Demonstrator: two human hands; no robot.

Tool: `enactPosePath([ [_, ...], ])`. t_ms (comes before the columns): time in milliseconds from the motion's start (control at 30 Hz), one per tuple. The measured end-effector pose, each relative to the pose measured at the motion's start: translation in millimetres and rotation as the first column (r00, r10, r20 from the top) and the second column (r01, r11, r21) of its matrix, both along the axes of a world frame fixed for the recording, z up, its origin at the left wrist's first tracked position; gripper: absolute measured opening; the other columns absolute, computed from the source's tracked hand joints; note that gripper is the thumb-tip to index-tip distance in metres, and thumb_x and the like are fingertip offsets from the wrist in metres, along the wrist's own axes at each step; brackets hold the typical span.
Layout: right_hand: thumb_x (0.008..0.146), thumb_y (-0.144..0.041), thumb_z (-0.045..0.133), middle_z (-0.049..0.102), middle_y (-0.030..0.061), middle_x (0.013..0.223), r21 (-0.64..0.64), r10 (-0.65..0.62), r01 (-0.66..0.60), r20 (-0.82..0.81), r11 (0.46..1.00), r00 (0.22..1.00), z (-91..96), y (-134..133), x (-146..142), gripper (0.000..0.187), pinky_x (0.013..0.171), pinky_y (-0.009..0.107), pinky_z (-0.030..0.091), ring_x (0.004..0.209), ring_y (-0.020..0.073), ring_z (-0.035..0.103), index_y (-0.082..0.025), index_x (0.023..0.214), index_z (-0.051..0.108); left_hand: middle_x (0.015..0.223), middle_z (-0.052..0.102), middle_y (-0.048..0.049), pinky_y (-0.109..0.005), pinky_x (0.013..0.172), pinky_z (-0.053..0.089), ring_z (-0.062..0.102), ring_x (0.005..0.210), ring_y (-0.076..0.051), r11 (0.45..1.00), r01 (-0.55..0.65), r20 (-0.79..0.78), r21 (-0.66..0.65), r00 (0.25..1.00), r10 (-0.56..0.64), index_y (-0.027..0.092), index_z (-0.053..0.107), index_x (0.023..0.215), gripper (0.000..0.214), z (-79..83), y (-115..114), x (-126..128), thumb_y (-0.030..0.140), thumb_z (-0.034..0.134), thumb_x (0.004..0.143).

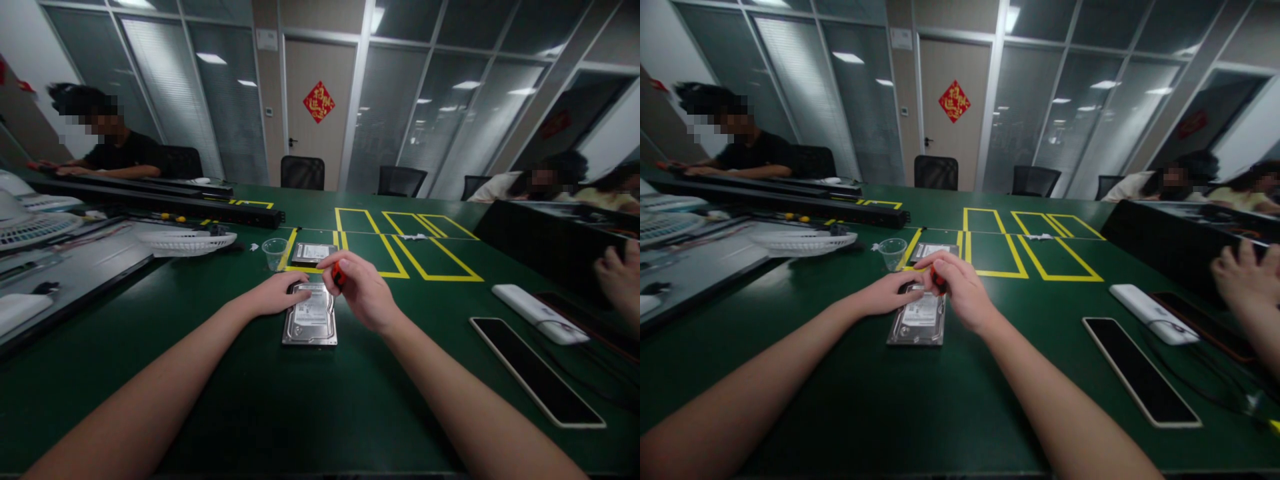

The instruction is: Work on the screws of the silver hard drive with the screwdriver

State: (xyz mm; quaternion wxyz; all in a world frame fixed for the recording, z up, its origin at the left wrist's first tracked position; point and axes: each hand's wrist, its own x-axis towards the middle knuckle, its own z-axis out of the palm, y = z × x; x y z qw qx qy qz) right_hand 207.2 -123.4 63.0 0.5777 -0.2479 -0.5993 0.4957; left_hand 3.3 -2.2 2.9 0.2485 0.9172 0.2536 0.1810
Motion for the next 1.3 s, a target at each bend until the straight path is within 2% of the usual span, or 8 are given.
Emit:
enactPosePath([
  [333, 0.102, -0.038, 0.046, 0.057, 0.0007, 0.064, -0.012, -0.068, 0.067, -0.097, 0.998, 0.993, -1.2, 2.9, -1.4, 0.035, 0.059, 0.031, 0.031, 0.059, 0.0147, 0.045, -0.019, 0.087, 0.070, 0.128, 0.069, -0.0071, -0.041, 0.102, 0.047, 0.064, 0.116, -0.028, 0.998, -0.046, -0.001, 0.044, 0.999, 0.046, 0.025, 0.067, 0.119, 0.033, -6.1, 2.2, 0.5, 0.050, 0.058, 0.099],
  [667, 0.101, -0.037, 0.055, 0.064, 0.0011, 0.075, -0.034, -0.106, 0.103, -0.117, 0.994, 0.987, -2.9, 2.3, -0.9, 0.021, 0.065, 0.030, 0.041, 0.066, 0.0150, 0.056, -0.021, 0.088, 0.062, 0.126, 0.069, -0.0063, -0.039, 0.099, 0.048, 0.065, 0.113, -0.027, 0.999, -0.041, -0.003, 0.032, 0.999, 0.041, 0.024, 0.067, 0.120, 0.034, -4.2, 1.4, 0.2, 0.050, 0.058, 0.099],
  [767, 0.100, -0.035, 0.058, 0.065, -0.0004, 0.075, -0.027, -0.121, 0.119, -0.115, 0.993, 0.986, -2.5, 1.6, -1.7, 0.018, 0.062, 0.030, 0.037, 0.061, 0.0132, 0.051, -0.022, 0.087, 0.057, 0.128, 0.069, -0.0071, -0.039, 0.098, 0.048, 0.064, 0.114, -0.028, 0.999, -0.048, -0.008, 0.026, 0.999, 0.048, 0.024, 0.067, 0.120, 0.035, -4.0, 1.3, 0.3, 0.051, 0.058, 0.099],
  [867, 0.101, -0.033, 0.057, 0.065, -0.0003, 0.074, -0.021, -0.113, 0.111, -0.128, 0.994, 0.985, -1.3, 1.6, -2.2, 0.014, 0.059, 0.029, 0.031, 0.058, 0.0127, 0.047, -0.022, 0.092, 0.060, 0.129, 0.069, -0.0074, -0.040, 0.099, 0.048, 0.064, 0.115, -0.028, 0.999, -0.045, -0.011, 0.026, 0.999, 0.046, 0.024, 0.067, 0.120, 0.035, -3.4, 1.0, 0.0, 0.050, 0.057, 0.100],
  [967, 0.104, -0.038, 0.049, 0.065, 0.0021, 0.074, -0.023, -0.098, 0.096, -0.149, 0.995, 0.984, -0.8, 3.2, -1.2, 0.026, 0.058, 0.030, 0.031, 0.059, 0.0134, 0.046, -0.020, 0.097, 0.067, 0.130, 0.068, -0.0076, -0.040, 0.100, 0.047, 0.064, 0.116, -0.028, 0.999, -0.044, -0.014, 0.026, 0.999, 0.045, 0.025, 0.067, 0.120, 0.034, -3.5, 1.4, -0.5, 0.050, 0.057, 0.100],
  [1067, 0.105, -0.038, 0.046, 0.062, 0.0021, 0.071, -0.029, -0.104, 0.100, -0.166, 0.995, 0.981, -1.4, 5.2, 1.0, 0.032, 0.059, 0.030, 0.033, 0.060, 0.0137, 0.047, -0.018, 0.093, 0.069, 0.132, 0.068, -0.0081, -0.040, 0.100, 0.047, 0.064, 0.117, -0.028, 0.998, -0.050, -0.017, 0.027, 0.999, 0.051, 0.025, 0.067, 0.122, 0.037, -4.6, 2.1, -0.7, 0.052, 0.057, 0.100],
  [1233, 0.101, -0.034, 0.054, 0.065, 0.0018, 0.075, -0.052, -0.147, 0.141, -0.170, 0.989, 0.974, -1.7, 4.6, 2.8, 0.021, 0.062, 0.029, 0.039, 0.066, 0.0152, 0.057, -0.020, 0.087, 0.062, 0.130, 0.069, -0.0082, -0.040, 0.101, 0.047, 0.064, 0.117, -0.029, 0.998, -0.053, -0.019, 0.040, 0.998, 0.054, 0.024, 0.067, 0.123, 0.038, -5.8, 2.4, -0.3, 0.052, 0.057, 0.099],
  [1300, 0.100, -0.032, 0.057, 0.066, 0.0005, 0.076, -0.054, -0.145, 0.138, -0.183, 0.989, 0.972, -1.4, 3.6, 2.4, 0.017, 0.062, 0.029, 0.039, 0.064, 0.0146, 0.057, -0.022, 0.087, 0.057, 0.131, 0.068, -0.0082, -0.040, 0.102, 0.047, 0.063, 0.118, -0.029, 0.997, -0.059, -0.022, 0.040, 0.998, 0.060, 0.024, 0.066, 0.123, 0.038, -5.7, 2.1, -0.2, 0.052, 0.057, 0.099],
])
